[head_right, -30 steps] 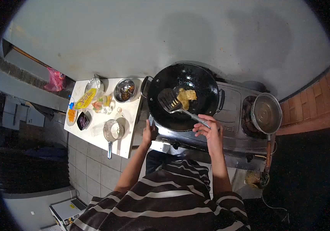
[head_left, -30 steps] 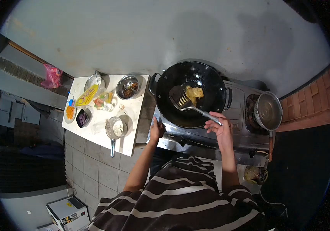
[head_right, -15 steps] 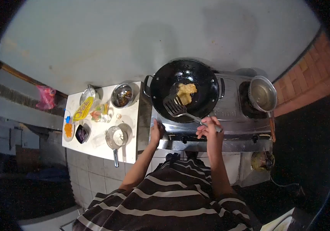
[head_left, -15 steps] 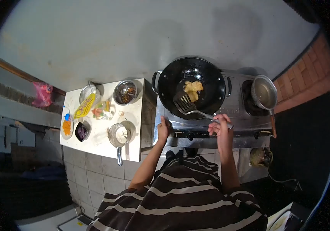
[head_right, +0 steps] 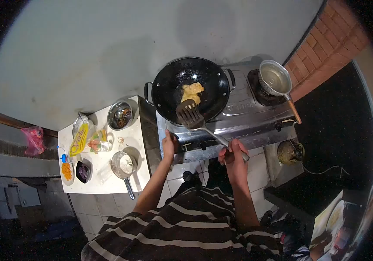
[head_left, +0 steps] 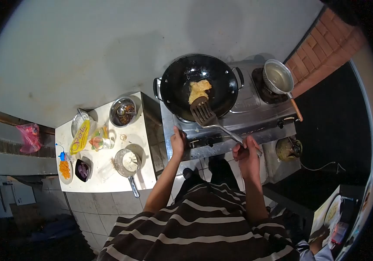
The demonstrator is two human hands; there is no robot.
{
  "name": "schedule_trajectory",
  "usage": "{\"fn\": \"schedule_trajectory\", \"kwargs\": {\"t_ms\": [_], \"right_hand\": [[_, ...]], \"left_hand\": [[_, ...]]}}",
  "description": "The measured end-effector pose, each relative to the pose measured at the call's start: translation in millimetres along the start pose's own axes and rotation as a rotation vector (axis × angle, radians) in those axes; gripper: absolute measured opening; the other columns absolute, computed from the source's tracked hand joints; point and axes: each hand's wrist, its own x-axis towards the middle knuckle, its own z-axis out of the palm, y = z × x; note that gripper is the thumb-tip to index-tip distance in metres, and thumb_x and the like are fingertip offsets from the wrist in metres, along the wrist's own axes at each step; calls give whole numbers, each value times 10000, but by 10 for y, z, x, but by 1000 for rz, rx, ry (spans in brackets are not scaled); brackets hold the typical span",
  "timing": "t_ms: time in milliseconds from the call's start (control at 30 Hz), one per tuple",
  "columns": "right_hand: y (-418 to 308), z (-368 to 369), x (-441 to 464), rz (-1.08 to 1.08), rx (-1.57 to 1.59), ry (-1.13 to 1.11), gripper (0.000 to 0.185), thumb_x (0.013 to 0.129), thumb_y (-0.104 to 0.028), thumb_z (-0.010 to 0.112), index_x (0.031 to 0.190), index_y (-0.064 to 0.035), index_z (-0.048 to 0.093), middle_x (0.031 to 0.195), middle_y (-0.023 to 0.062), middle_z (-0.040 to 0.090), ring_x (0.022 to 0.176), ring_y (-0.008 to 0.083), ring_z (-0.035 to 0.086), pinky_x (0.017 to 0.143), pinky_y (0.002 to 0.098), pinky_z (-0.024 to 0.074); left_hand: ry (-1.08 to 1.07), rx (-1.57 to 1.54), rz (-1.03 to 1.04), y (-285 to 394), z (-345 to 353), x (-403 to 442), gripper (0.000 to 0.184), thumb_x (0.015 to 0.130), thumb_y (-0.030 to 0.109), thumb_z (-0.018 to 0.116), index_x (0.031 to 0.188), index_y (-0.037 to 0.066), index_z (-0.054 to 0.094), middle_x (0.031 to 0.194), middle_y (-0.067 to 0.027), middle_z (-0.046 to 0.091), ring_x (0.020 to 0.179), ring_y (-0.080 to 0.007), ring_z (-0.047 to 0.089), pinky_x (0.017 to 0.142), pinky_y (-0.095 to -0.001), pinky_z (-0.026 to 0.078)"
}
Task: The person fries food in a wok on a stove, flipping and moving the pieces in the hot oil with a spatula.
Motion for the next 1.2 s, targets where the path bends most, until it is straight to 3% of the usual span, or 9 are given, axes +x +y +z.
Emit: {"fn": "schedule_trajectory", "kwargs": {"t_ms": [133, 433, 500, 567, 633, 700, 900, 1067, 1200], "right_hand": [[-68, -8, 18, -33, -44, -4, 331, 981, -390, 500, 779, -136, 432, 673, 47, 566, 577, 137, 516, 516, 257, 357], [-370, -164, 608, 28, -12, -134, 329, 999, -344, 489, 776, -104, 461, 681, 65, 581, 550, 144, 517, 511, 274, 380], [-526, -224, 781, 21, -53, -179, 327, 1000, -336, 488, 775, -100, 462, 660, 62, 563, 543, 136, 511, 493, 263, 369], [-698, -290, 957, 81, -123, -289, 299, 988, -314, 512, 786, -107, 440, 673, 6, 454, 574, 120, 512, 479, 259, 342], [-851, -376, 1155, 132, -127, -348, 295, 984, -310, 523, 787, -104, 448, 675, 1, 451, 577, 101, 496, 476, 236, 318], [-964, -476, 1273, 170, -162, -332, 298, 987, -307, 520, 788, -96, 454, 675, -3, 447, 575, 82, 460, 486, 218, 292], [-1048, -578, 1535, 194, -159, -374, 281, 1002, -293, 492, 804, -96, 460, 655, -19, 389, 557, 70, 357, 495, 221, 242], [-903, -601, 1506, 147, -107, -315, 315, 1001, -351, 477, 830, -86, 493, 616, -18, 361, 532, 72, 336, 498, 219, 230], [-694, -504, 1364, 89, -117, -245, 315, 1000, -367, 469, 829, -103, 467, 588, -20, 339, 515, 75, 324, 489, 226, 230]], "left_hand": [[-5, 32, -15, 26, -10, -22, 665, 987, 588, 310, 507, 134, 385, 465, 27, 360, 392, -88, 313, 393, -276, 224], [42, 41, -65, -118, -64, 102, 683, 943, 656, 344, 498, 139, 392, 447, 18, 369, 354, -112, 329, 362, -284, 218], [81, -8, -59, -140, -38, 116, 692, 921, 688, 352, 497, 144, 401, 440, 18, 372, 346, -116, 330, 354, -281, 222], [136, 43, -89, -42, 14, 66, 714, 895, 732, 335, 497, 144, 412, 444, 17, 384, 352, -114, 341, 356, -283, 244], [189, 56, -76, -40, 51, 41, 713, 907, 720, 320, 497, 143, 406, 454, 14, 392, 360, -113, 350, 358, -285, 246], [99, 35, -53, -10, 52, -16, 691, 935, 687, 296, 497, 157, 358, 457, 22, 363, 366, -99, 316, 364, -273, 208], [228, -13, -90, 92, 180, -121, 667, 939, 678, 308, 507, 170, 304, 446, 47, 285, 360, -85, 243, 369, -271, 154], [284, 23, -107, 17, 137, -43, 683, 928, 685, 330, 490, 161, 327, 434, 31, 317, 341, -91, 285, 352, -274, 187], [162, 64, -75, -91, 27, -20, 695, 930, 698, 277, 500, 155, 343, 446, 40, 319, 350, -101, 287, 357, -282, 189]]}}
